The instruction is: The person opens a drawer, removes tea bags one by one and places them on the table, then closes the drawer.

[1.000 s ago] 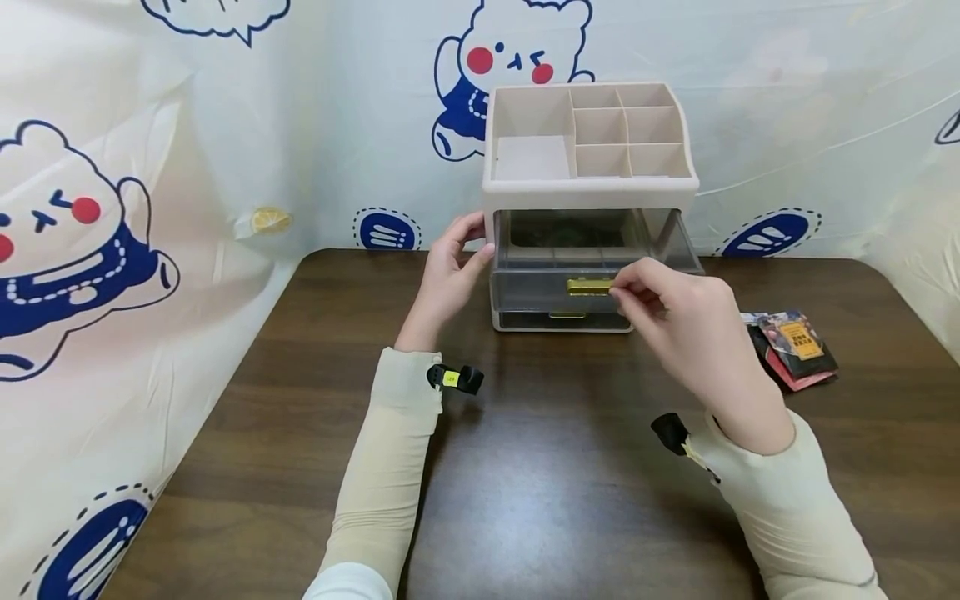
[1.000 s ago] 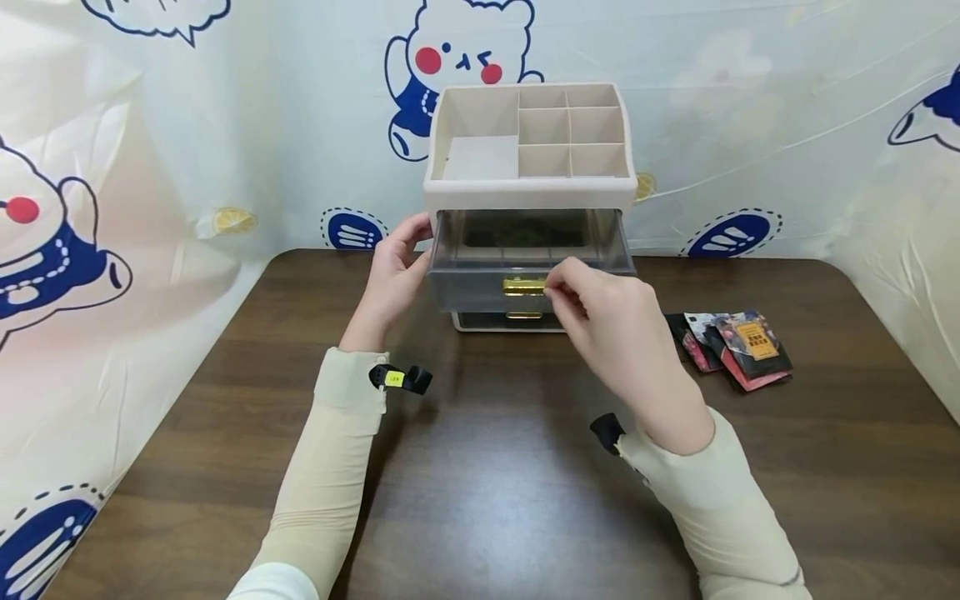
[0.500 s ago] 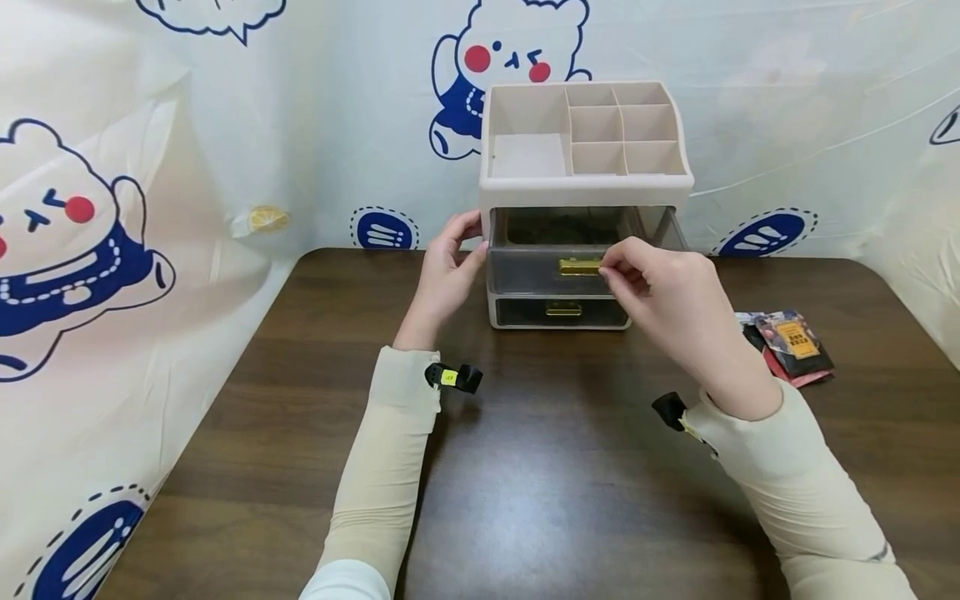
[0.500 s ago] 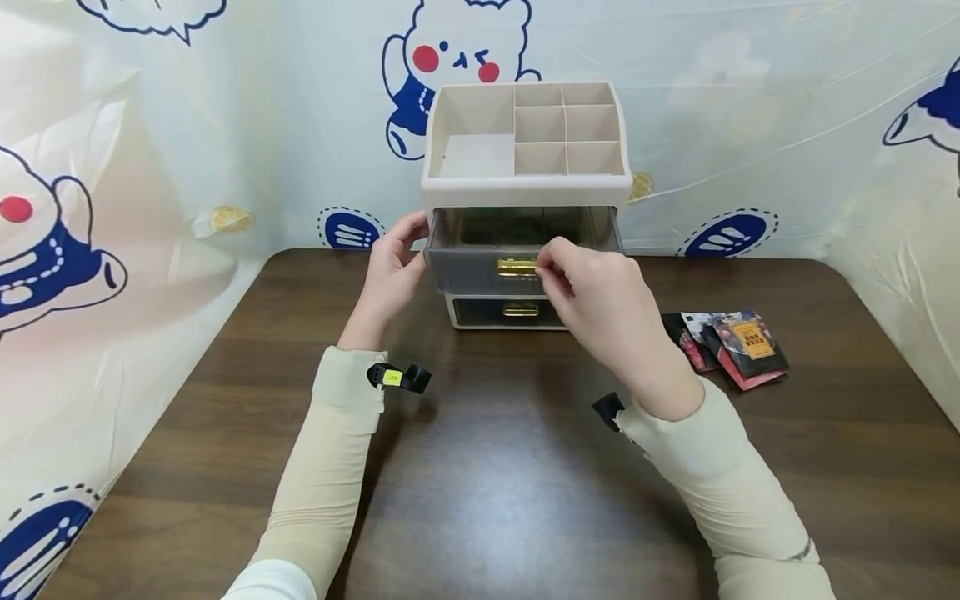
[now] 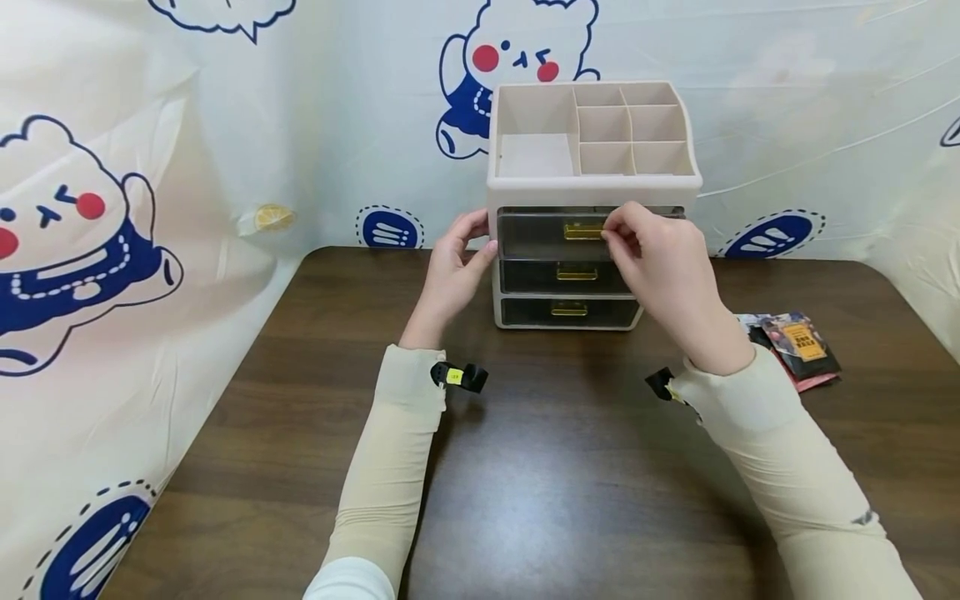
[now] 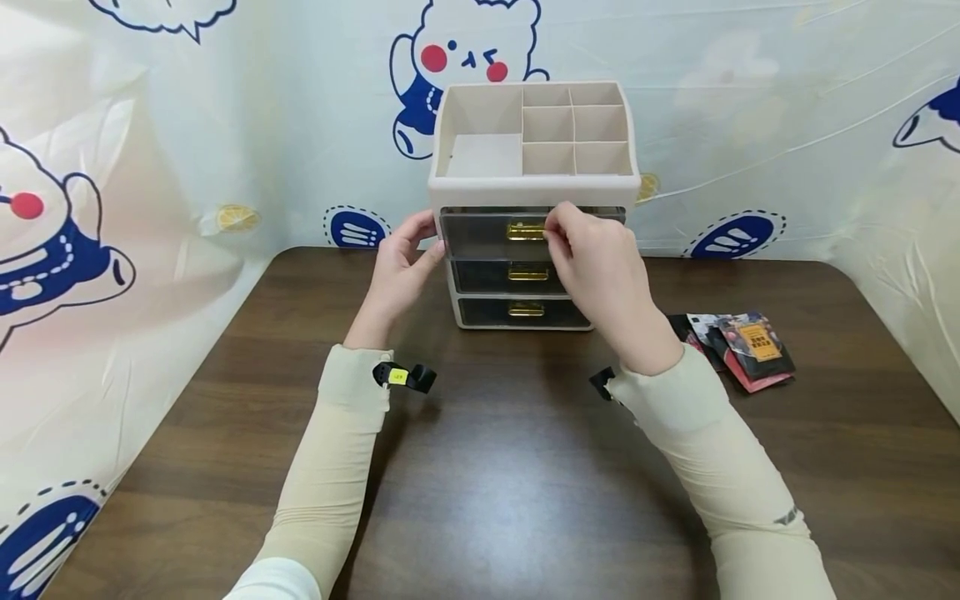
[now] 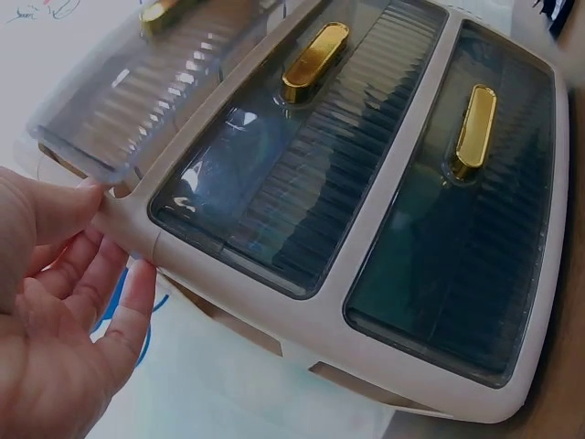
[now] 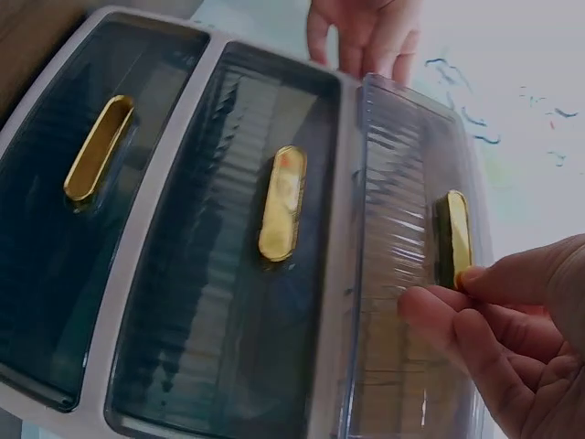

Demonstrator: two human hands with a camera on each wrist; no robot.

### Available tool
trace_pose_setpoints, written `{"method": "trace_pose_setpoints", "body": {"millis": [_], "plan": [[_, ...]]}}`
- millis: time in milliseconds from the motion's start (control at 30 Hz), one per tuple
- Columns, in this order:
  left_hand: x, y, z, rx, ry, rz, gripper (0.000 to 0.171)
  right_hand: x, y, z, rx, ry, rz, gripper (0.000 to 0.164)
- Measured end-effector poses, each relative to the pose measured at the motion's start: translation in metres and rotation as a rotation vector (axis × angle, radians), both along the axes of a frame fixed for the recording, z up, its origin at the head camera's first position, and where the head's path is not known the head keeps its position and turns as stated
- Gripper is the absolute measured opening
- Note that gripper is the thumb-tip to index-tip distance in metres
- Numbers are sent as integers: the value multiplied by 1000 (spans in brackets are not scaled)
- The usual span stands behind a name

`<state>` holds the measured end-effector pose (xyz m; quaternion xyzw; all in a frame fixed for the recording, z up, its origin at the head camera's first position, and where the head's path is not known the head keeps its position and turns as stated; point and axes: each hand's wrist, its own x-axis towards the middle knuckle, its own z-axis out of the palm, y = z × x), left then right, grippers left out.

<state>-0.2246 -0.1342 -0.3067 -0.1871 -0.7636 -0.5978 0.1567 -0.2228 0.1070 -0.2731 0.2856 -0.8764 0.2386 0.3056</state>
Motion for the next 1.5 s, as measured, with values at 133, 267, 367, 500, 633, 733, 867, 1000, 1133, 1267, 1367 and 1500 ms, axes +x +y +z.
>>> {"method": "trace_pose_setpoints", "body": {"millis": [133,267,367,500,633,733,867,1000,1133,1267,1367,1500], "plan": [[-1,-1,-1,1,21,-7,36,-9,-1,-2,-3,0,-8,6],[-2,-2,-2,-1,33,-9,36,-14,-3,-4,-4,7,-9,6],[-1,-2,-4,2,35,-7,36,-15,-4,-6,8,12,-10,8],[0,-1,-5,2,48,-13,35,-13,1,-13,50,54,-6,11],[2,0,-5,-12,47,-20,36,-13,16,-27,147,182,72,11],[2,-1,-3,-23,38,-16,36,-15,24,-37,242,248,159,13],[0,-2,0,-21,42,-12,36,-18,25,-48,352,251,221,20],[0,-2,0,-12,37,-19,37,-21,20,-56,409,285,232,22],[0,-2,-1,-9,30,-20,37,-25,13,-63,431,379,195,8],[0,-2,-1,-6,32,-15,37,-29,9,-66,442,490,166,14],[0,-2,-1,-4,41,-20,37,-29,9,-67,453,549,208,18],[0,-3,-1,-1,49,-28,36,-23,11,-65,479,596,282,18]]}}
